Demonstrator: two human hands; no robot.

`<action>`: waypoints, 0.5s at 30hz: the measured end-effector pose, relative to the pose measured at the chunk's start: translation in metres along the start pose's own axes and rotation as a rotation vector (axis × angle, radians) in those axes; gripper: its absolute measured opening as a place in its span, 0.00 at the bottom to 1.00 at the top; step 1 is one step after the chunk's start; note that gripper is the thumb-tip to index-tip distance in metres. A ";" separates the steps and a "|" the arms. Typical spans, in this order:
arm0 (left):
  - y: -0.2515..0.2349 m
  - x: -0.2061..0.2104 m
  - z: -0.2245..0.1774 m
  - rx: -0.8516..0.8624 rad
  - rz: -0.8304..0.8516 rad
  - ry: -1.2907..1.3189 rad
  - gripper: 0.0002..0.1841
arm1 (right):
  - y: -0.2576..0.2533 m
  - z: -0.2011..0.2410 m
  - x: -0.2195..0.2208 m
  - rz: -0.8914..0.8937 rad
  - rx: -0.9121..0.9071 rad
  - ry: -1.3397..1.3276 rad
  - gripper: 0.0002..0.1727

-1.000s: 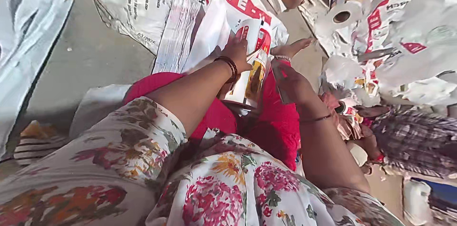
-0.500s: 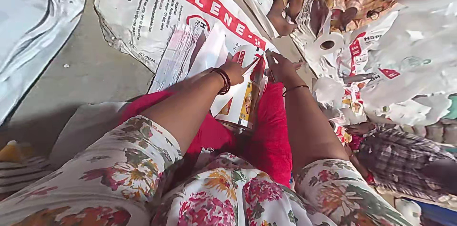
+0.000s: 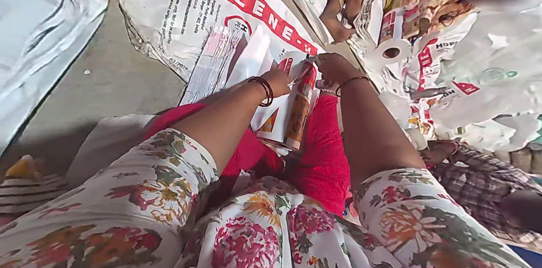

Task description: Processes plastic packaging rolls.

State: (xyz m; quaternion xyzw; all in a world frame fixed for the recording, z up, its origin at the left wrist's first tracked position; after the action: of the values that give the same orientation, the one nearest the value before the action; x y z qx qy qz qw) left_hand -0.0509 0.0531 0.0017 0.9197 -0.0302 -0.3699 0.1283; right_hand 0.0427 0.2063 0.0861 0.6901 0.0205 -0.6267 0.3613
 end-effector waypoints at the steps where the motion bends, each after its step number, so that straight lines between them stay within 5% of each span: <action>1: 0.000 0.001 0.001 -0.001 -0.001 0.006 0.14 | -0.001 -0.003 0.000 0.017 0.007 -0.021 0.21; 15: 0.002 -0.003 0.018 0.045 -0.033 0.100 0.13 | 0.069 -0.012 -0.004 0.288 0.003 0.038 0.25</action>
State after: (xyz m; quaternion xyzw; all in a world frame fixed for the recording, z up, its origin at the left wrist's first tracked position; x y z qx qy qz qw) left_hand -0.0654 0.0481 -0.0082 0.9400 -0.0169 -0.3250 0.1027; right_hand 0.0850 0.1634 0.1218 0.6982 -0.0732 -0.5551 0.4461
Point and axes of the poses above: each hand's wrist, its own y-axis away from the middle knuckle, its own x-axis out of the palm, z = x × y, the point moved 2 cm from there along -y, towards the middle knuckle, and after that the axes turned 5 degrees about -y, right-handed, at the moved point
